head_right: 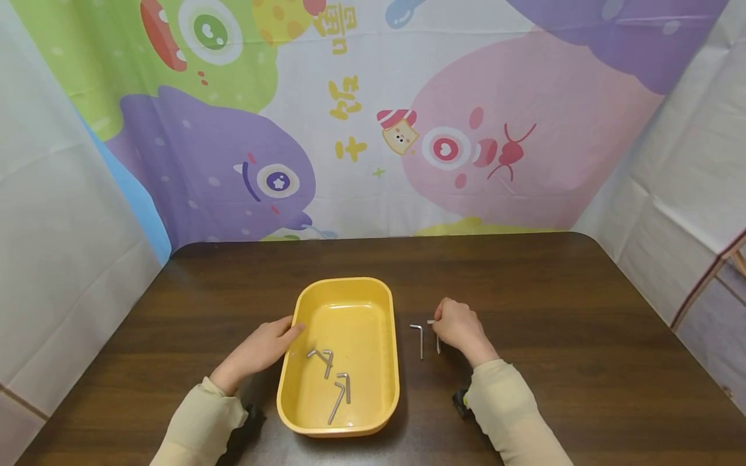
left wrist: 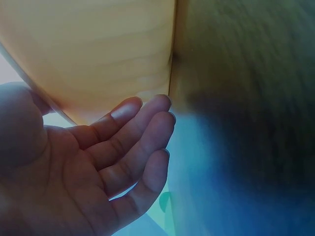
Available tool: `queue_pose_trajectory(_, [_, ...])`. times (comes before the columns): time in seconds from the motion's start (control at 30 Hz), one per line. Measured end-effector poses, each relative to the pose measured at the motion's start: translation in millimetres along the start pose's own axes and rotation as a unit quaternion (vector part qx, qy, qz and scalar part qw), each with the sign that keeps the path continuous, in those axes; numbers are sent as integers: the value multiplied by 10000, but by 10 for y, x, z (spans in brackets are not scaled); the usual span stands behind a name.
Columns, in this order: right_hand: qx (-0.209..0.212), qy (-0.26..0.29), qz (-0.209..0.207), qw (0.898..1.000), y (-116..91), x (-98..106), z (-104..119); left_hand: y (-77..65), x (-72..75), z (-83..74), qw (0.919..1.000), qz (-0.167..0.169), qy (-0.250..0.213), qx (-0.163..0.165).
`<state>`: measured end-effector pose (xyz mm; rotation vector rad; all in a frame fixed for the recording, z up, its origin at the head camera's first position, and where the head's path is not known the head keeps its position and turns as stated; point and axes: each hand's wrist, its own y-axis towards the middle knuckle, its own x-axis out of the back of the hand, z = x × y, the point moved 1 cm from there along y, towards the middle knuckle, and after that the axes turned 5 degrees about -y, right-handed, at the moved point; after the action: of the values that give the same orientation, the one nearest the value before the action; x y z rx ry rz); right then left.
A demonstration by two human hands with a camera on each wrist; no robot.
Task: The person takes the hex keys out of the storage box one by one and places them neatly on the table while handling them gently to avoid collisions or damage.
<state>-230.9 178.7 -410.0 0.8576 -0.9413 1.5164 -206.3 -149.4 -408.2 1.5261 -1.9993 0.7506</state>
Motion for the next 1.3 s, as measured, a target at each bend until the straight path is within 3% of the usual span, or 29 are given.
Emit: queue_pose_trajectory(1.3, [-106, 18, 278, 9996, -10, -31, -22, 6, -5, 13, 10000, 13, -71, 33])
